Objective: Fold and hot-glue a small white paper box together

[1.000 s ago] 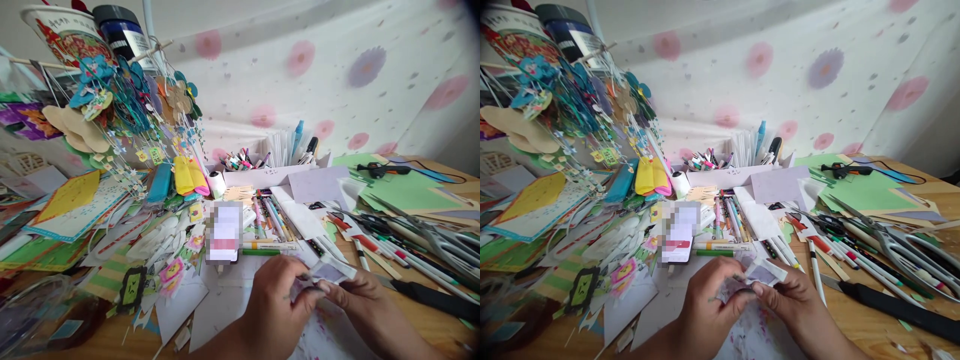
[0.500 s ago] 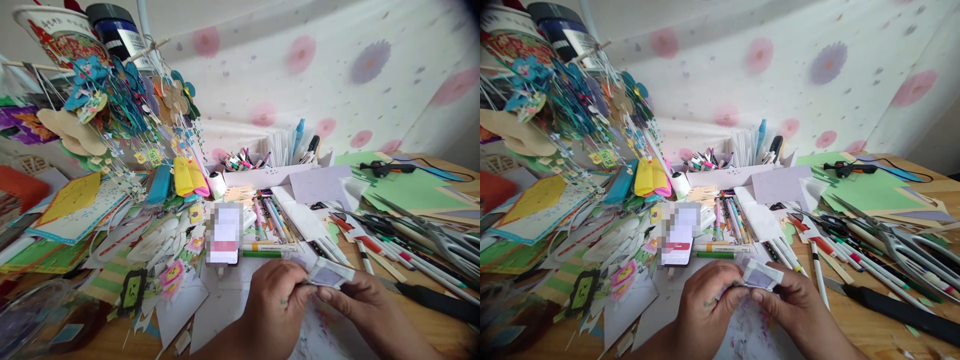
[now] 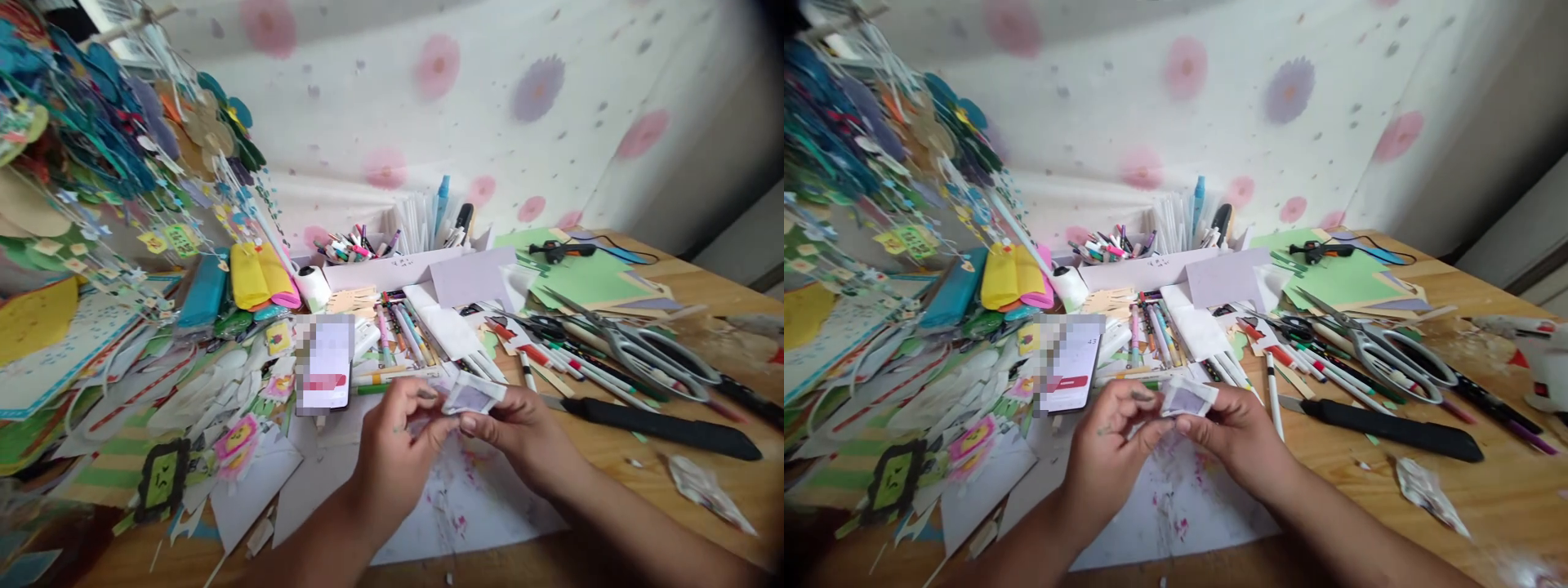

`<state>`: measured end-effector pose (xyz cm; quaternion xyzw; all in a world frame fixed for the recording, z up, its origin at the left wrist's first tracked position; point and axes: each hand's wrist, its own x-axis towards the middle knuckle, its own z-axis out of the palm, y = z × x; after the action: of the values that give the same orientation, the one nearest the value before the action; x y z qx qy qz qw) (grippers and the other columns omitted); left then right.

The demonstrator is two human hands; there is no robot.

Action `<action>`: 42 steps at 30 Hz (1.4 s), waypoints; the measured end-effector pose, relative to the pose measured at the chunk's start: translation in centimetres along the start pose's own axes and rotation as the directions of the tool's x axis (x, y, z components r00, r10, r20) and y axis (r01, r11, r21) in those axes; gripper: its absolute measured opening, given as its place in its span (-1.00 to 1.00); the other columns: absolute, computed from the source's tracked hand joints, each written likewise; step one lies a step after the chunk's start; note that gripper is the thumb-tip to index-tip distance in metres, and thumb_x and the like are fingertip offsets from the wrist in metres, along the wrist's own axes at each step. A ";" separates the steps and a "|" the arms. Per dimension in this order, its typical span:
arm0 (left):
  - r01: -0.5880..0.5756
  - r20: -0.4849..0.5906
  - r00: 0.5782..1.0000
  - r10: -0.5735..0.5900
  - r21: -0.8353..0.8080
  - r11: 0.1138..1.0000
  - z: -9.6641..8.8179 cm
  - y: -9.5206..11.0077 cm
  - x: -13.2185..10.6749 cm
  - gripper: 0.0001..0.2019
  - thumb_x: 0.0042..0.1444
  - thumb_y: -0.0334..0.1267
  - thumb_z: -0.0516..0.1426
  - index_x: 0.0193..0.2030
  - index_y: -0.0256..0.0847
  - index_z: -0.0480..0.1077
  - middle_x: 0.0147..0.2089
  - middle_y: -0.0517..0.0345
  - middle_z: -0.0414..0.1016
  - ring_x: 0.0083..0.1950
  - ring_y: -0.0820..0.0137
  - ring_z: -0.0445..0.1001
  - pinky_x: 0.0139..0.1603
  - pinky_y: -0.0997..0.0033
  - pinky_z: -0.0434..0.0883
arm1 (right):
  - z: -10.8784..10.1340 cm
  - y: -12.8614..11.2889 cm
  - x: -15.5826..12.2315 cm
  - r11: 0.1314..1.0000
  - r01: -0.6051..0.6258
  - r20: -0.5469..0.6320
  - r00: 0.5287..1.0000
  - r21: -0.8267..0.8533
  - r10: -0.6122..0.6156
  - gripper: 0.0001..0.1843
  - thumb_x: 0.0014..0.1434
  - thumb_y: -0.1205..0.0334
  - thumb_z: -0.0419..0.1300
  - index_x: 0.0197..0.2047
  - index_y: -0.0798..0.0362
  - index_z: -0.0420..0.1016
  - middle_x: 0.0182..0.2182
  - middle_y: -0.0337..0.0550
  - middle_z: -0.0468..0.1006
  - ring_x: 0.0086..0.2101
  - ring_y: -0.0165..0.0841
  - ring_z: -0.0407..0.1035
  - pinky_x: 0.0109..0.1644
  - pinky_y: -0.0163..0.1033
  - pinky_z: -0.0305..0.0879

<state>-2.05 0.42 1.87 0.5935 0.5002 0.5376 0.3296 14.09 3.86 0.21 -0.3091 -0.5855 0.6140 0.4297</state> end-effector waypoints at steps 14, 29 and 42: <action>0.094 0.090 0.991 -0.095 0.014 0.995 -0.5 0.2 0.7 -0.89 -0.01 -0.30 0.22 -0.46 -0.27 0.40 -0.49 0.22 0.40 -0.46 0.50 0.33 -0.43 0.55 0.29 | -0.1 -0.5 0.3 0.999 0.003 0.005 1.000 0.051 -0.003 -0.76 -0.04 0.05 0.39 -0.39 0.05 0.62 -0.45 -0.20 0.61 -0.38 -0.33 0.43 -0.20 -0.23 0.37; 0.345 0.091 0.938 -0.333 -0.232 0.909 -0.5 -0.5 0.5 -0.79 -0.03 -0.17 0.26 -0.50 -0.26 0.39 -0.56 0.26 0.33 -0.44 0.50 0.31 -0.42 0.55 0.23 | -0.5 -0.5 0.6 0.991 -0.012 -0.149 0.988 0.131 0.031 -0.77 -0.09 0.16 0.43 -0.55 0.09 0.49 -0.61 -0.31 0.43 -0.54 -0.50 0.24 -0.43 -0.37 0.18; 0.390 0.113 0.919 -0.378 -0.398 0.831 0.0 0.0 0.8 -0.82 -0.05 -0.23 0.27 -0.47 -0.26 0.39 -0.48 0.23 0.43 -0.38 0.49 0.36 -0.30 0.49 0.29 | -0.9 0.2 0.6 0.970 -0.071 -0.037 0.996 0.233 0.082 -0.72 -0.02 0.06 0.39 -0.43 0.11 0.51 -0.57 -0.26 0.48 -0.52 -0.47 0.32 -0.37 -0.33 0.21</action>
<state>-2.14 1.17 2.08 0.4057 0.4793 0.5449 0.5557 14.56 4.78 0.00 -0.2934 -0.4878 0.6867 0.4522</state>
